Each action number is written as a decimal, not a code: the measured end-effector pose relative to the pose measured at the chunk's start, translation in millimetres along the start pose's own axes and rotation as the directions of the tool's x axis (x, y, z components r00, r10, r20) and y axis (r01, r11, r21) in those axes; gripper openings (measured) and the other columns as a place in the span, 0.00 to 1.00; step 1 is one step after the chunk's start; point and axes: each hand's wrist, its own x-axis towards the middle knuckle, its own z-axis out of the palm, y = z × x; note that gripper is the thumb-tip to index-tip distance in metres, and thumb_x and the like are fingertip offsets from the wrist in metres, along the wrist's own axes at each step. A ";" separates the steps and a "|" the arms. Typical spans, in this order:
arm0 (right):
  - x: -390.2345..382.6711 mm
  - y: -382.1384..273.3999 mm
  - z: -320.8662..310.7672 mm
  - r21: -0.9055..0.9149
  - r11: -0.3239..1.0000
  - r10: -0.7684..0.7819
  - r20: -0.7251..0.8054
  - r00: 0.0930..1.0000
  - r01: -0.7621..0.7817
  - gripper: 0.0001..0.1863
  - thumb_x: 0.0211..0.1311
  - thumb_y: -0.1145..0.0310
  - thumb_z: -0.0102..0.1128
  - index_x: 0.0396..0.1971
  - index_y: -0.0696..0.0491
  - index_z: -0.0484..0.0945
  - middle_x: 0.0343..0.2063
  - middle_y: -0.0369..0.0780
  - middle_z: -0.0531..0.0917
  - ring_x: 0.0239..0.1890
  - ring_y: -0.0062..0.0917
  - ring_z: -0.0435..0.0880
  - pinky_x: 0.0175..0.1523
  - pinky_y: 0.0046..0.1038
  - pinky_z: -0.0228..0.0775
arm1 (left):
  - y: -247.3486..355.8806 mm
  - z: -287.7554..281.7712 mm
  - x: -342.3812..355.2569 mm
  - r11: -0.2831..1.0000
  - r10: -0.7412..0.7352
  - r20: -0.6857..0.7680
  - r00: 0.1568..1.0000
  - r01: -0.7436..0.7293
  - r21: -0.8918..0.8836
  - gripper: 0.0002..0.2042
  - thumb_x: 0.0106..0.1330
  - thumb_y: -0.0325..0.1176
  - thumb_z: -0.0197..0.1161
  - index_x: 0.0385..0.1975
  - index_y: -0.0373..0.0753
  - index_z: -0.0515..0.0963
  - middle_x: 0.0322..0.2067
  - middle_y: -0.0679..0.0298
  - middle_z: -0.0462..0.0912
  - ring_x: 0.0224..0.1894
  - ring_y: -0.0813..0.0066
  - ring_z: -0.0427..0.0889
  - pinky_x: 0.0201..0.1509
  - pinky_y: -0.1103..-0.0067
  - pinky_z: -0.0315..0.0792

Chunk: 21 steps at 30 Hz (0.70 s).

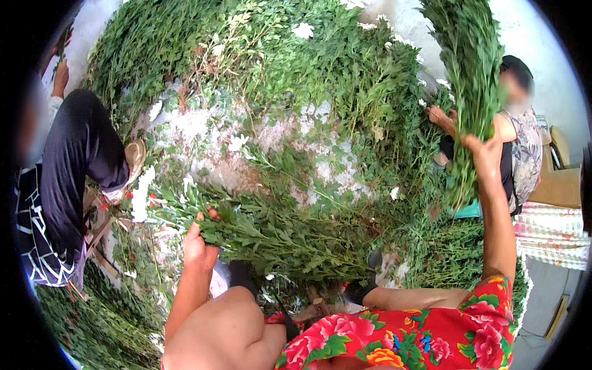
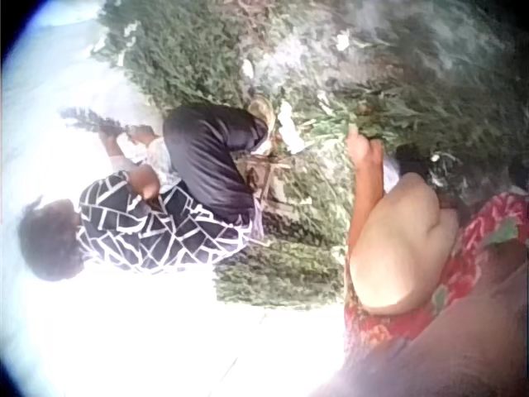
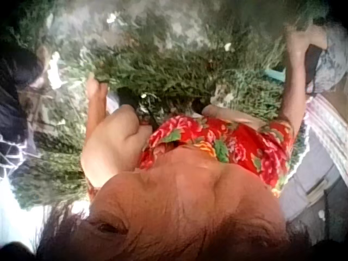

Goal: The person picks individual flowers from a large pile, assembles them into a bunch, and secures the bunch with a red tie.

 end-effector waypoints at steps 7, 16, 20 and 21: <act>-134.6 60.1 -21.2 -0.554 0.826 -0.048 0.121 0.992 0.107 0.44 0.48 0.82 0.68 0.68 0.66 0.61 0.55 0.52 0.79 0.58 0.37 0.79 0.67 0.34 0.67 | -14.8 -6.2 1.0 0.999 -0.001 0.053 0.999 0.004 -0.052 0.18 0.79 0.40 0.53 0.58 0.35 0.76 0.46 0.60 0.85 0.50 0.64 0.81 0.63 0.66 0.73; -243.8 188.0 97.0 -0.705 0.512 0.324 0.688 0.649 0.492 0.61 0.44 0.63 0.82 0.77 0.50 0.51 0.47 0.48 0.81 0.49 0.42 0.83 0.51 0.39 0.79 | -17.4 -19.2 -7.6 0.997 0.012 0.071 0.997 -0.007 -0.073 0.19 0.79 0.40 0.54 0.60 0.34 0.74 0.51 0.58 0.84 0.55 0.63 0.80 0.67 0.66 0.71; -243.5 178.9 121.1 -0.718 0.421 0.490 0.695 0.527 0.555 0.56 0.47 0.51 0.80 0.74 0.48 0.58 0.53 0.44 0.78 0.51 0.44 0.82 0.51 0.41 0.79 | -17.9 -24.9 -14.1 0.998 -0.026 0.028 0.999 0.027 -0.050 0.20 0.78 0.41 0.56 0.62 0.35 0.74 0.53 0.59 0.84 0.55 0.64 0.80 0.67 0.66 0.72; -226.9 156.3 127.6 -0.728 0.393 0.596 0.667 0.447 0.562 0.54 0.47 0.48 0.80 0.73 0.48 0.60 0.56 0.43 0.77 0.51 0.44 0.82 0.51 0.40 0.79 | -18.0 -27.5 -14.5 0.997 -0.039 0.036 0.999 0.041 -0.058 0.20 0.77 0.42 0.57 0.62 0.35 0.74 0.53 0.59 0.84 0.55 0.64 0.80 0.66 0.66 0.72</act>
